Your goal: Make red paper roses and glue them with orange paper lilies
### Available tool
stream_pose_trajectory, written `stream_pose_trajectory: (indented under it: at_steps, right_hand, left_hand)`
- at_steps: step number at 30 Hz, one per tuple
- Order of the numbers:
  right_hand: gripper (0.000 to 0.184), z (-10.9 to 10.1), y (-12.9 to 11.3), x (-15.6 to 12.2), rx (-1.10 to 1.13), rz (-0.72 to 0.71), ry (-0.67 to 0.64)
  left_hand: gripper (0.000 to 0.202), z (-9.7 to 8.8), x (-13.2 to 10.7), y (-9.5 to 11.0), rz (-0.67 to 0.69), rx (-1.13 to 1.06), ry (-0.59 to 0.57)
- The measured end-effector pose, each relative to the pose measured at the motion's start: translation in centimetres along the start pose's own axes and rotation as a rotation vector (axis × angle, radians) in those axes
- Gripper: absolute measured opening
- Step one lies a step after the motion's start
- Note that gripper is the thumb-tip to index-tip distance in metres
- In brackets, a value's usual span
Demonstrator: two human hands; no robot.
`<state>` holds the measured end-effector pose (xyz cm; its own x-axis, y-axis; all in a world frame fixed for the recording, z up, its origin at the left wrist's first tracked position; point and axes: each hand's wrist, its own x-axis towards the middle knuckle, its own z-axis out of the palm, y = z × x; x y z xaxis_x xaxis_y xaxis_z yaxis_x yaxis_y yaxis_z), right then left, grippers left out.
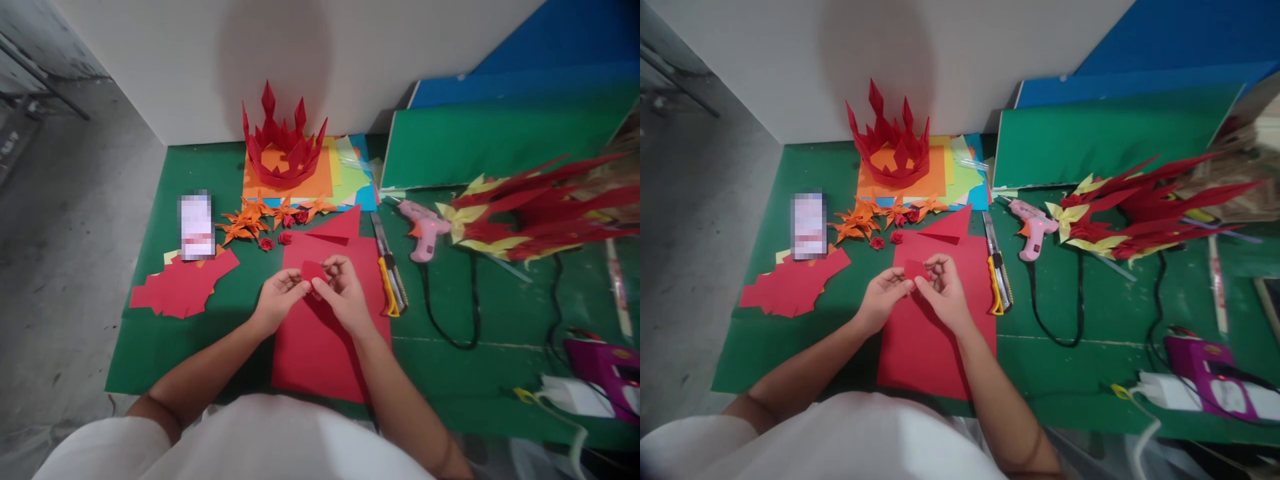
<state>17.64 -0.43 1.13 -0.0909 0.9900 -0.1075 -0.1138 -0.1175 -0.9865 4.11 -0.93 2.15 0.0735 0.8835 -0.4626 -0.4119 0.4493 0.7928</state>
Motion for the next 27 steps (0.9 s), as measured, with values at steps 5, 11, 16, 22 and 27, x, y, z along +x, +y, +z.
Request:
stream_pose_trajectory:
  at_steps: [5,11,16,22,27]
  right_hand:
    - [0.031,0.2,0.2,-0.1,0.022,0.035,-0.029]
    - [0.032,0.5,0.3,-0.2,0.02,0.025,-0.005]
    - [0.032,0.6,0.3,-0.2,0.011,0.017,-0.001]
    - [0.031,0.6,0.2,-0.3,0.07,0.036,-0.028]
    - [0.031,0.6,0.2,-0.5,0.047,0.032,-0.077]
  left_hand:
    - [0.036,-0.1,-0.2,-0.5,0.152,0.116,0.019]
    - [0.04,-0.3,-0.1,-0.6,0.225,0.089,0.022]
    - [0.037,-0.5,0.3,-0.3,0.188,0.113,-0.022]
    - [0.041,-1.0,0.8,0.1,0.062,0.154,-0.056]
    - [0.042,-0.9,0.3,0.0,0.111,0.23,-0.033]
